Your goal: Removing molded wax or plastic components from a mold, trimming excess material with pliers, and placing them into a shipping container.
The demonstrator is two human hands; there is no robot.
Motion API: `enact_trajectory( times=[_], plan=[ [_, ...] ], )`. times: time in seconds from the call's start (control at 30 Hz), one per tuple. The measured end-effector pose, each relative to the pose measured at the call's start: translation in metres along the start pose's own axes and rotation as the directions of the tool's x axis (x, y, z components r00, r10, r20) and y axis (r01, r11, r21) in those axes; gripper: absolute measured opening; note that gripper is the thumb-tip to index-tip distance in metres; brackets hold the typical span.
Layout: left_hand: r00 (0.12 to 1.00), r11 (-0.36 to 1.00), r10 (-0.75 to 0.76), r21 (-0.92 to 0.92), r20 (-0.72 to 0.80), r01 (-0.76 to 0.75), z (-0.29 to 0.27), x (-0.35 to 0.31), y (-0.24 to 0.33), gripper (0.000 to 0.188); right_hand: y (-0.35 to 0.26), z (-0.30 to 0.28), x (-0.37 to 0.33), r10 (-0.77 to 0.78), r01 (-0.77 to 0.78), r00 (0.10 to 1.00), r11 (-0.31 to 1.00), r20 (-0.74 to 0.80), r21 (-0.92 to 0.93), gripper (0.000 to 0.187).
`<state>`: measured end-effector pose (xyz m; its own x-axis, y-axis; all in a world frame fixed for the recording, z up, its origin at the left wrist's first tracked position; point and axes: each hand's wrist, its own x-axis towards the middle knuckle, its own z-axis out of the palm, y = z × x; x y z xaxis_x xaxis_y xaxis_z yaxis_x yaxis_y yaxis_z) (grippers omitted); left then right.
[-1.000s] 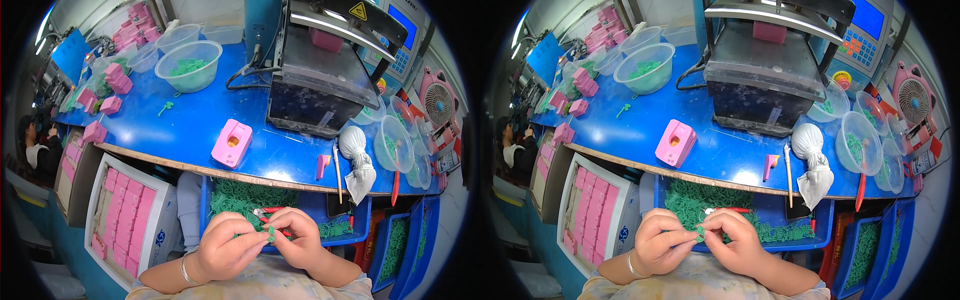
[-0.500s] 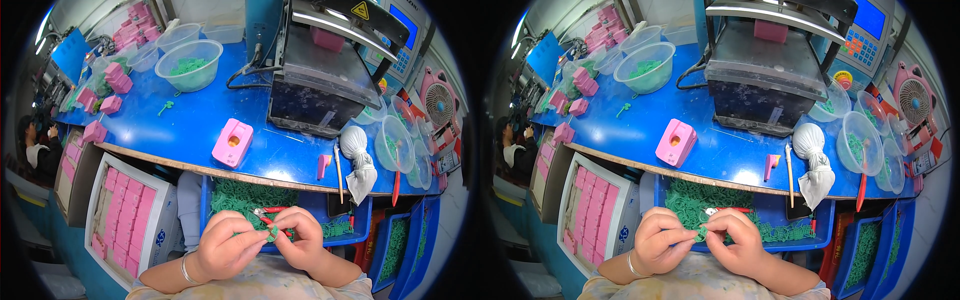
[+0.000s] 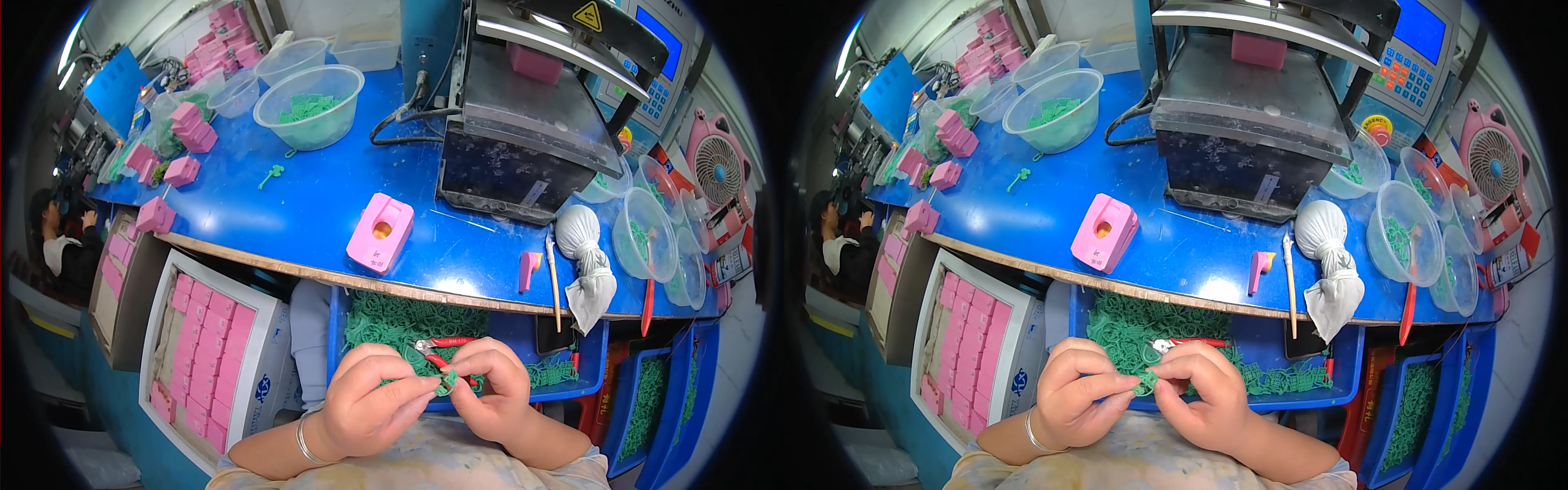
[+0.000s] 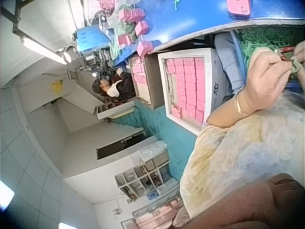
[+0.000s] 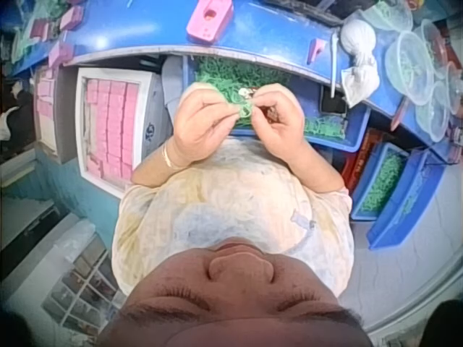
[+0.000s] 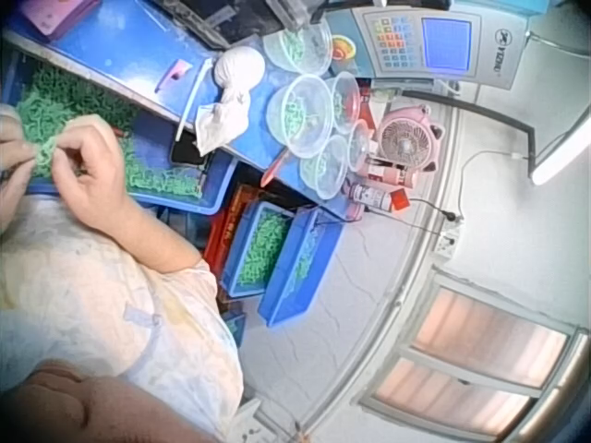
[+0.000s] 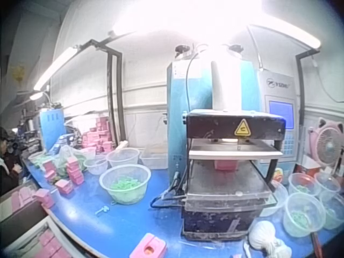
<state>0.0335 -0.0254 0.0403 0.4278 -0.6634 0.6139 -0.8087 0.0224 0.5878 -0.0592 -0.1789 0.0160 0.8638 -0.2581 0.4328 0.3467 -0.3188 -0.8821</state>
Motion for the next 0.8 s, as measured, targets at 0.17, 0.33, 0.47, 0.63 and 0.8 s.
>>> enact_trajectory(
  times=[0.17,0.33,0.47,0.63,0.8],
  plan=[
    [1.0,1.0,0.005,0.003,-0.001,-0.005,0.0004,-0.0005,0.0003,0.031,-0.0011,-0.0009,-0.0002,-0.013,0.013,1.0,1.0,-0.004,-0.014,0.016],
    [1.0,1.0,0.014,0.008,0.001,-0.014,0.0001,-0.0007,0.0005,0.032,-0.0014,-0.0009,-0.0002,-0.026,0.026,1.0,0.999,-0.013,-0.03,0.016],
    [1.0,1.0,0.017,0.014,0.012,-0.017,-0.0002,-0.0007,0.0009,0.032,-0.0005,-0.0013,-0.0005,-0.03,0.03,0.999,0.999,-0.015,-0.032,0.016],
    [1.0,1.0,0.023,0.011,0.016,-0.023,-0.0009,-0.0009,-0.0003,0.032,-0.001,-0.0007,0.0001,-0.026,0.026,1.0,0.999,-0.014,-0.046,0.016],
    [0.999,1.0,0.018,0.016,0.026,-0.019,-0.0013,-0.0004,0.0013,0.032,-0.0013,-0.0016,0.0011,-0.041,0.04,0.999,0.997,-0.013,-0.067,0.018]
  ],
)
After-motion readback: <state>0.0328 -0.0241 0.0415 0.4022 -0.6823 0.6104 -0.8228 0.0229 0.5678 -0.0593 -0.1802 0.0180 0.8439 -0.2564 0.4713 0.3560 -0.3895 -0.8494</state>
